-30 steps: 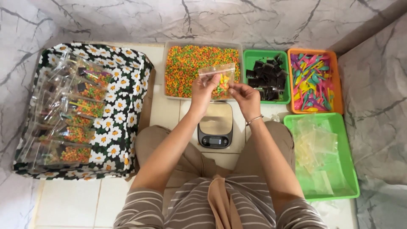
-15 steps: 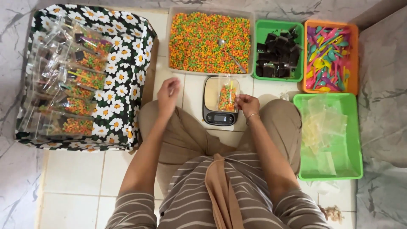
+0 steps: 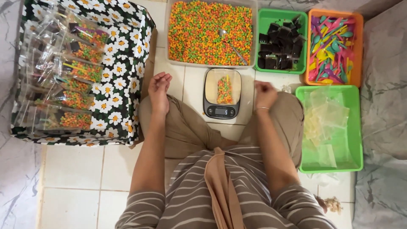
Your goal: Filling small plastic bags with colorful grains, weighing them on a scale, and adding decorative sticks and ties.
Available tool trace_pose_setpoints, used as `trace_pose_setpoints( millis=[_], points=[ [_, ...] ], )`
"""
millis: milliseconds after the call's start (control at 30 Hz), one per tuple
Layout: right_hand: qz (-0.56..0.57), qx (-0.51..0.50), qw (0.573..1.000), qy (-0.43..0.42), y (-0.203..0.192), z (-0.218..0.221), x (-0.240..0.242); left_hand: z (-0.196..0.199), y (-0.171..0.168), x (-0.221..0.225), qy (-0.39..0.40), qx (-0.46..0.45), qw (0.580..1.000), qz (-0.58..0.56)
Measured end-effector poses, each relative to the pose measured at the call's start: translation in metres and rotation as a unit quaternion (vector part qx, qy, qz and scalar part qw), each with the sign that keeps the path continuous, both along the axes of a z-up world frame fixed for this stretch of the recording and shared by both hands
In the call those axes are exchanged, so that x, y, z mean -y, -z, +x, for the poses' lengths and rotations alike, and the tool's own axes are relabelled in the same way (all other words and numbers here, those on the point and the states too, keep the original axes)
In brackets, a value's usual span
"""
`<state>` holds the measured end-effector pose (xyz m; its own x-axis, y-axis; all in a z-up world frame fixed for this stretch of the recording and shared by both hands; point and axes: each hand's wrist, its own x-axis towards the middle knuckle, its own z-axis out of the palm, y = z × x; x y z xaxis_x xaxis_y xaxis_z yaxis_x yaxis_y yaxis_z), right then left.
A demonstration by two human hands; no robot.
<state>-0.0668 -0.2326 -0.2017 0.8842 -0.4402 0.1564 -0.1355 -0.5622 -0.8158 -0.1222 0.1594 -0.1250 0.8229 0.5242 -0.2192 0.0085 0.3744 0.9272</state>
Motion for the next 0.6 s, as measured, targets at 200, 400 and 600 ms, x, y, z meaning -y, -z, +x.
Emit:
trace_pose_setpoints(
  millis=[200, 400, 600],
  points=[
    [0.047, 0.089, 0.985, 0.141, -0.066, -0.021, 0.081, 0.005, 0.014, 0.0, -0.003, 0.01, 1.0, 0.0],
    [0.226, 0.141, 0.955, 0.127, -0.066, -0.028, 0.08, 0.007, 0.012, 0.004, -0.001, 0.015, 1.0, 0.01],
    [0.167, 0.134, 0.975, 0.054, -0.09, -0.035, 0.066, 0.01, 0.024, 0.0, 0.005, 0.021, 1.0, -0.002]
  ],
)
